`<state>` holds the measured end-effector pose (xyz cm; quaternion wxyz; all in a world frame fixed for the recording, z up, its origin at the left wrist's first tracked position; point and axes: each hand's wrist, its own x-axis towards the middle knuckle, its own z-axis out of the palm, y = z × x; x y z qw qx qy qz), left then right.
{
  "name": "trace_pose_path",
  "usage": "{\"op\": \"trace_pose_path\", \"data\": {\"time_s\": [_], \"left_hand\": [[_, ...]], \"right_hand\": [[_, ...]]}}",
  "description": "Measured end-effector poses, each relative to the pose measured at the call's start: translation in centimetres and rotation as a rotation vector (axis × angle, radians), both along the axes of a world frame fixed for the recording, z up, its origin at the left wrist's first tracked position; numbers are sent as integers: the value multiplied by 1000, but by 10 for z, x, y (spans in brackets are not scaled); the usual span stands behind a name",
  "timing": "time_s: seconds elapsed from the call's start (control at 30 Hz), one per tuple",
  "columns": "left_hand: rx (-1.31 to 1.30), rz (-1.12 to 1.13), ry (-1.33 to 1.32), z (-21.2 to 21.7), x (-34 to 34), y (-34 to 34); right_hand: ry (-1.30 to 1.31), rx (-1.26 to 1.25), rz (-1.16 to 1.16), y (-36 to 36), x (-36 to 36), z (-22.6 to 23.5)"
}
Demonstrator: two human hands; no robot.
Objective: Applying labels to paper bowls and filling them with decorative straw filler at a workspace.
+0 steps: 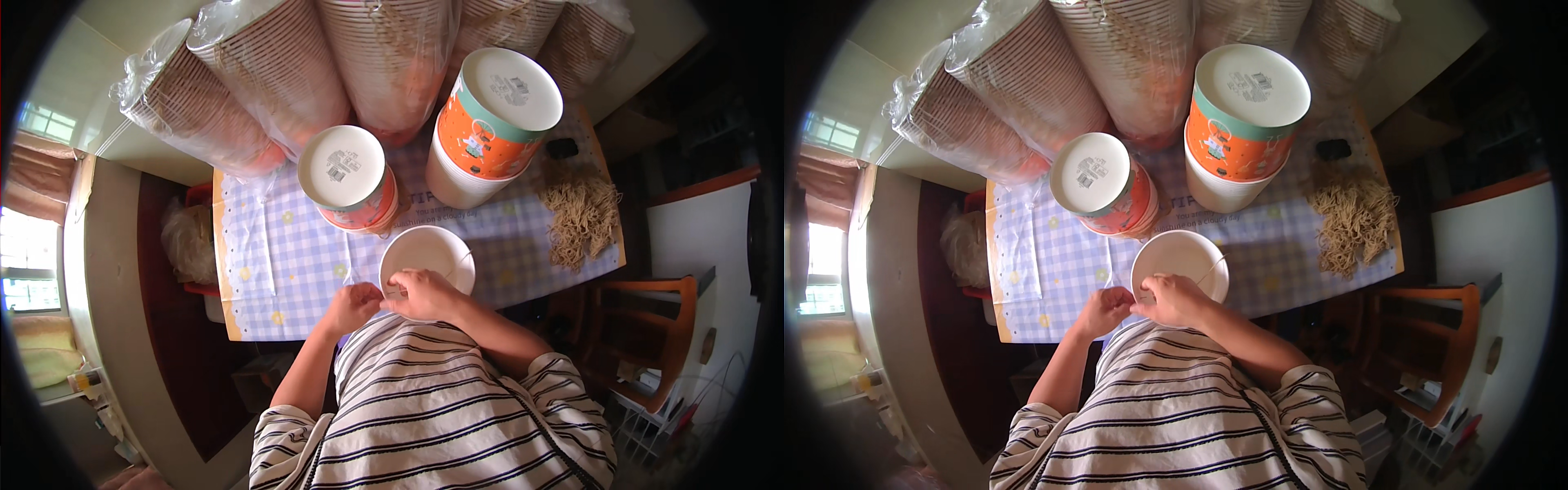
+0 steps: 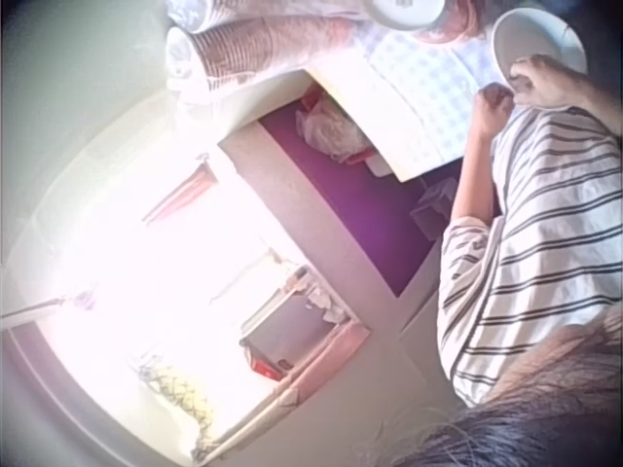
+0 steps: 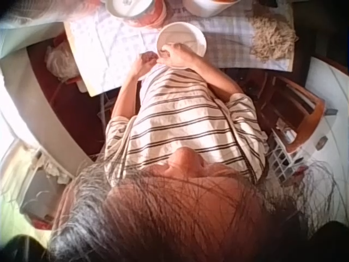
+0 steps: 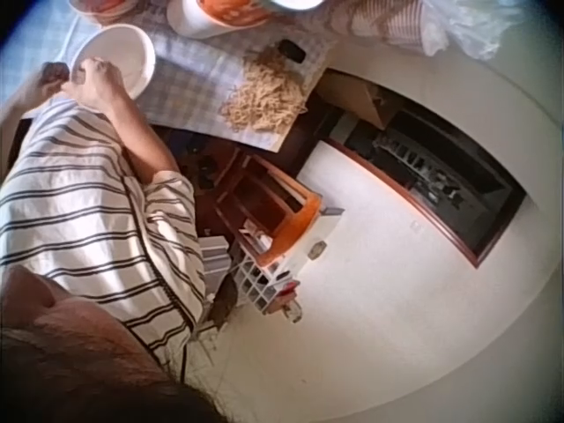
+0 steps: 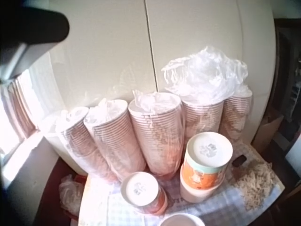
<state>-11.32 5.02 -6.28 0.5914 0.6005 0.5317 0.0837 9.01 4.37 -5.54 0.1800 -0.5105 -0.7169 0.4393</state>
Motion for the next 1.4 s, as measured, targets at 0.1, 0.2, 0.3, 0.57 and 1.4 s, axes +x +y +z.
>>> {"op": "trace_pose_path", "data": {"time_s": [0.1,0.2,0.3,0.57,1.4], "left_hand": [[-124,-8,-132,-5,-6,-8],[-174,50,-239,-11,-10,-13],[-217,157,-430,-9,-10,-15],[-117,318,-726,-5,8,-25],[-464,752,-1070,-25,0,-39]], "right_hand": [[-83,13,109,-9,7,6],[-134,51,199,-13,14,7],[-134,112,183,-12,27,12],[-192,-13,221,0,46,32],[-76,324,-81,-24,8,3]]}}
